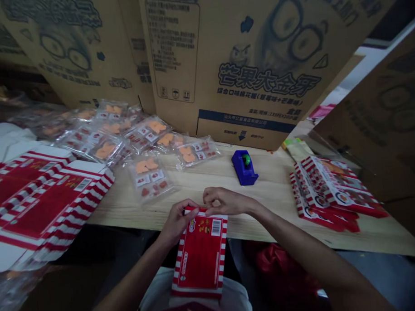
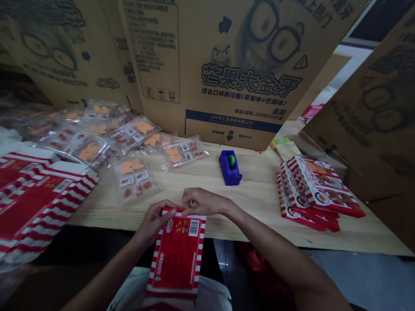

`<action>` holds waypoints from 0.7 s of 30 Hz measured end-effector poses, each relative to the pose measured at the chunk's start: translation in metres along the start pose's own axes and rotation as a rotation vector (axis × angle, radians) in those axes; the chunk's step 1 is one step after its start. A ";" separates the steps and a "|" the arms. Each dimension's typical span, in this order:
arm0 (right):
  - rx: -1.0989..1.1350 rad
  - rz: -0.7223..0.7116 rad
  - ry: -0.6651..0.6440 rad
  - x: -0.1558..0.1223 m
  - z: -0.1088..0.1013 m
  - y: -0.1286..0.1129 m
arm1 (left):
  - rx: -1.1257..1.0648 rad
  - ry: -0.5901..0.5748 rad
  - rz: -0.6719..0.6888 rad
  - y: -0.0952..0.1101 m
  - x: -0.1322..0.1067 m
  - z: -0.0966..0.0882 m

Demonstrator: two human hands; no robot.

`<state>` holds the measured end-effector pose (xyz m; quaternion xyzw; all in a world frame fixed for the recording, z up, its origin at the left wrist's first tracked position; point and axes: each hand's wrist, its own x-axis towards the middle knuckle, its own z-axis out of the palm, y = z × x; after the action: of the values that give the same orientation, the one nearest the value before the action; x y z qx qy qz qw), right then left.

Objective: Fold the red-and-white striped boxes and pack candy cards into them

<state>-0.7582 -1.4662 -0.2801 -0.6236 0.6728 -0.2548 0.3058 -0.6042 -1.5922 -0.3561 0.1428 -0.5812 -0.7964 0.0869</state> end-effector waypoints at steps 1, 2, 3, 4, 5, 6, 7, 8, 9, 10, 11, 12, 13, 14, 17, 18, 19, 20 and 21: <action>-0.087 -0.003 0.010 0.005 0.002 0.000 | 0.008 0.003 0.012 0.000 -0.001 -0.001; -0.153 0.010 0.022 0.009 0.003 0.002 | 0.015 0.007 0.019 0.000 -0.003 -0.002; -0.183 0.041 0.033 0.012 0.005 0.004 | 0.020 0.013 0.020 0.001 -0.004 -0.003; -0.172 0.085 0.042 0.014 0.006 0.007 | 0.023 0.018 0.015 0.001 -0.005 -0.004; -0.115 0.138 0.042 0.014 0.006 0.010 | 0.023 0.019 0.008 0.002 -0.007 -0.005; -0.015 0.191 0.026 0.015 0.007 0.012 | 0.019 0.013 0.003 0.004 -0.009 -0.005; 0.122 0.240 -0.013 0.014 0.008 0.015 | 0.020 0.002 0.004 0.005 -0.011 -0.005; 0.283 0.281 -0.079 0.014 0.009 0.017 | 0.028 -0.015 0.015 0.007 -0.014 -0.004; 0.454 0.317 -0.163 0.014 0.011 0.019 | 0.044 -0.033 0.038 0.010 -0.016 -0.003; 0.623 0.349 -0.249 0.013 0.013 0.021 | 0.067 -0.051 0.069 0.012 -0.019 -0.002; 0.774 0.377 -0.317 0.012 0.015 0.023 | 0.093 -0.062 0.104 0.014 -0.022 -0.001; 0.896 0.402 -0.354 0.012 0.016 0.024 | 0.120 -0.070 0.133 0.017 -0.024 -0.001; 0.981 0.425 -0.362 0.010 0.017 0.026 | 0.140 -0.073 0.155 0.019 -0.026 0.000; 1.029 0.441 -0.344 0.009 0.018 0.027 | 0.152 -0.067 0.168 0.021 -0.028 -0.001; 1.075 0.417 -0.111 0.000 0.018 0.025 | 0.114 0.075 0.177 0.027 -0.030 -0.007; 1.087 0.384 -0.019 -0.005 0.019 0.023 | 0.058 0.182 0.177 0.028 -0.030 -0.010; 1.098 0.342 0.053 -0.009 0.023 0.021 | -0.014 0.307 0.179 0.029 -0.031 -0.015; 1.103 0.297 0.090 -0.014 0.028 0.020 | -0.093 0.432 0.180 0.029 -0.033 -0.020; 1.077 0.262 0.070 -0.019 0.034 0.020 | -0.162 0.534 0.181 0.029 -0.035 -0.027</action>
<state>-0.7468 -1.4441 -0.3159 -0.2816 0.5291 -0.5432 0.5879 -0.5634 -1.6144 -0.3321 0.2875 -0.4826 -0.7635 0.3185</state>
